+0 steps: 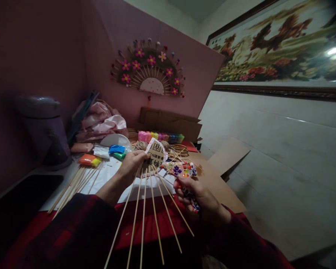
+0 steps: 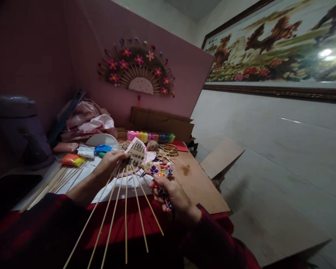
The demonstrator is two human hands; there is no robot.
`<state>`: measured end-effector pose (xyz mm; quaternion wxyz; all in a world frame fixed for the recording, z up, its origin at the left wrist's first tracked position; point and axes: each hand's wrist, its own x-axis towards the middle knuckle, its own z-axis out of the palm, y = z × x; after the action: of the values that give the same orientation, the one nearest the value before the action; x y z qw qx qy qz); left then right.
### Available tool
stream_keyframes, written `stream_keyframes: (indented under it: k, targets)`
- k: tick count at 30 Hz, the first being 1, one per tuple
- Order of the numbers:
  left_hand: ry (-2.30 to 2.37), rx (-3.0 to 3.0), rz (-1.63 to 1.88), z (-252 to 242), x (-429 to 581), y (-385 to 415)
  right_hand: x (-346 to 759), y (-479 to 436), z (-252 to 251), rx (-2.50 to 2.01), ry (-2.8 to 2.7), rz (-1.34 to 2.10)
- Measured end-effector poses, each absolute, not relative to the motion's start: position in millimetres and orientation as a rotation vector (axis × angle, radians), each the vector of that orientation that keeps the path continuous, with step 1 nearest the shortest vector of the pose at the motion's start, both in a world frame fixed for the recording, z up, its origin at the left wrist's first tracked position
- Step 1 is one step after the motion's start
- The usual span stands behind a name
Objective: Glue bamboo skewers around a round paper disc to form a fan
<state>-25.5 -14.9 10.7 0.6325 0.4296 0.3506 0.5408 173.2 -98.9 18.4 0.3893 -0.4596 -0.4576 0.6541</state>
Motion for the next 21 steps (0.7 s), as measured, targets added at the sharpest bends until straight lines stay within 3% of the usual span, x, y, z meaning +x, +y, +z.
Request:
stream_keyframes:
  k: [21]
  targets:
    - [0.799,0.918,1.231,4.8,-27.7,-5.3,168.8,-102.0,19.0,-1.134,-1.108,1.622]
